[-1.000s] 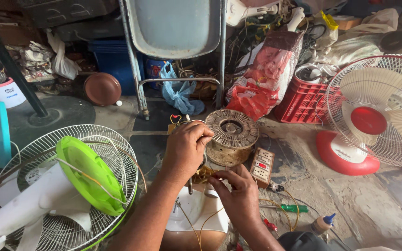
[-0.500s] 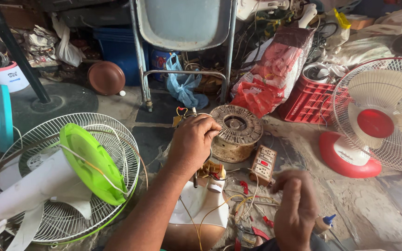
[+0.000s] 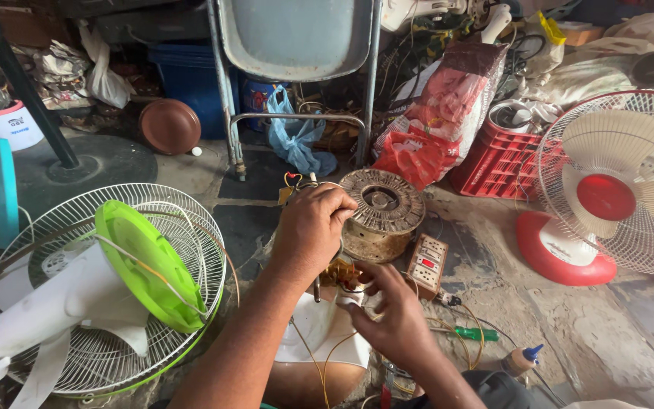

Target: The person repairs a fan motor by stripping wire ends, twisting connections, and tightening screws with a screwdriver. They handle the motor housing, wires, and tools throughout the process.

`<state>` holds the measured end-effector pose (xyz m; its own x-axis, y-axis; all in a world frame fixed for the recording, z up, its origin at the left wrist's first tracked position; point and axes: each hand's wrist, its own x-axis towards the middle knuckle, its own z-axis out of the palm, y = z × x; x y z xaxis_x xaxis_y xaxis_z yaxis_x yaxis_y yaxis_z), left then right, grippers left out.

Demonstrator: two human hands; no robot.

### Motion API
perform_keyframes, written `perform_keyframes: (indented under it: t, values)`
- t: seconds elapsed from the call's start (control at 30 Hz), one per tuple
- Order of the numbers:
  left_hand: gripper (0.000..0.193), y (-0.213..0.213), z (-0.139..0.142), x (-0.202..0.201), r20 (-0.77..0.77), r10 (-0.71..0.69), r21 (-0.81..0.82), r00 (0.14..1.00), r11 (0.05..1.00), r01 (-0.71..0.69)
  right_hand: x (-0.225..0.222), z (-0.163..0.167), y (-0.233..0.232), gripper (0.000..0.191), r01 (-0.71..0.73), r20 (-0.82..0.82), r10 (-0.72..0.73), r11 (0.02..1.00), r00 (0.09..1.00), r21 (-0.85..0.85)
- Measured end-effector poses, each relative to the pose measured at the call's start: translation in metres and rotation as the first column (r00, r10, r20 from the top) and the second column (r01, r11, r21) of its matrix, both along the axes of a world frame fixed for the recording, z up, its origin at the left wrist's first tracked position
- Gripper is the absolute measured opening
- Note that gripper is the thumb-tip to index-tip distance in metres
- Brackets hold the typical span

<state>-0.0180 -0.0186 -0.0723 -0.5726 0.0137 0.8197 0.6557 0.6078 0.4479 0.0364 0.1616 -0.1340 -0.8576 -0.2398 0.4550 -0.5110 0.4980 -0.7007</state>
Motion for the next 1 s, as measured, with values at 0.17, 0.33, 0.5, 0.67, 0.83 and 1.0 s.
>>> perform_keyframes:
  t: [0.17,0.33,0.5,0.67,0.83,1.0]
  values:
    - [0.009,0.002,0.000,0.001,0.033,0.012,0.007,0.999,1.000,-0.012,-0.005,0.005,-0.021,0.027,-0.036,-0.115,0.037,0.999,0.993,0.007]
    - [0.009,0.003,0.000,0.002,0.038,0.025,-0.003,0.999,1.000,-0.025,-0.011,0.004,-0.018,0.019,0.031,-0.108,-0.022,0.996,0.994,0.079]
    - [0.009,0.003,0.001,0.003,0.053,0.035,-0.008,0.998,0.999,-0.034,-0.005,0.013,-0.013,0.014,0.020,-0.213,-0.006,0.998,0.977,0.066]
    - [0.008,0.002,0.000,0.003,0.063,0.018,0.005,0.998,1.000,-0.018,0.007,0.021,0.004,0.015,0.016,-0.244,-0.030,0.998,0.969,-0.059]
    - [0.009,0.000,-0.001,0.001,0.037,0.010,0.000,0.999,1.000,-0.010,0.015,0.007,0.056,0.021,0.094,-0.300,-0.242,0.896,0.923,-0.434]
    - [0.009,0.000,-0.002,-0.001,0.028,0.006,0.001,1.000,1.000,-0.006,-0.002,-0.041,0.083,0.041,0.387,0.179,-0.466,0.853,0.866,0.350]
